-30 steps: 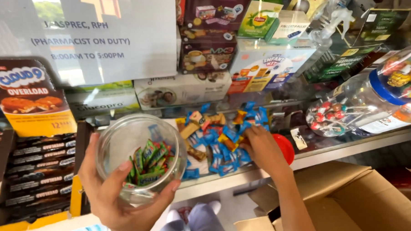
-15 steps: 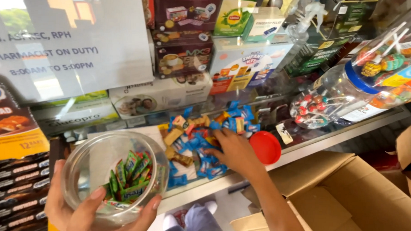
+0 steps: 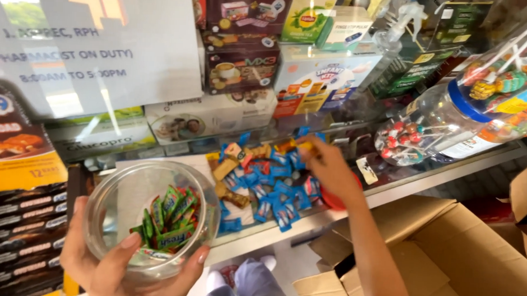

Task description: Filling plastic jars with assorted candies and organizing them on shelves in a grocery store.

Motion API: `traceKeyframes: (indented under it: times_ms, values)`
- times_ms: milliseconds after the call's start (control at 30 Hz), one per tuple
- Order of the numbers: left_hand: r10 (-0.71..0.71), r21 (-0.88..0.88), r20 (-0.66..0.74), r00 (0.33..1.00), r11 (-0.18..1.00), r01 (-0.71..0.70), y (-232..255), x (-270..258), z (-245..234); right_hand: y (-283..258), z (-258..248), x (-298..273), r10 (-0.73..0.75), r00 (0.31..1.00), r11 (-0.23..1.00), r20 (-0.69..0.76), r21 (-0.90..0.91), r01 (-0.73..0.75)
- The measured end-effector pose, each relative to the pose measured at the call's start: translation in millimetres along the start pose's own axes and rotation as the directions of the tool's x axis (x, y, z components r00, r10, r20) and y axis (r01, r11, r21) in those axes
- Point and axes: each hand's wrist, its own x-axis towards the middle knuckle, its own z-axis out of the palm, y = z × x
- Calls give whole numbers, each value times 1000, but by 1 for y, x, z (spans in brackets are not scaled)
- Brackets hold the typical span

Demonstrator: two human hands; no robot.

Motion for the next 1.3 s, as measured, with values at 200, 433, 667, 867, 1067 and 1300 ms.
traceKeyframes:
  times_ms: [200, 433, 667, 867, 1067, 1300]
  values:
    - [-2, 23, 7, 1000, 1000, 1, 12, 6, -2, 41, -29, 27, -11, 994, 1000, -113, 5, 12]
    - [0, 37, -31, 1000, 999, 1, 16, 6, -1, 37, -36, 41, -329, 944, 913, -11, -260, 315]
    - [4, 32, -30, 1000, 999, -3, 15, 6, 0, 6, -17, 49, -116, 992, 880, 46, -458, 124]
    - [-5, 33, -19, 1000, 999, 5, 15, 7, 1, 0, 11, 50, -38, 992, 722, 120, -683, 111]
    - [7, -3, -32, 999, 1000, -7, 13, 6, 1, 21, 8, 59, -156, 971, 681, 181, -692, 238]
    - [-3, -24, 12, 1000, 1000, 3, 12, 4, -3, 82, -76, 48, -151, 988, 917, -39, -379, 125]
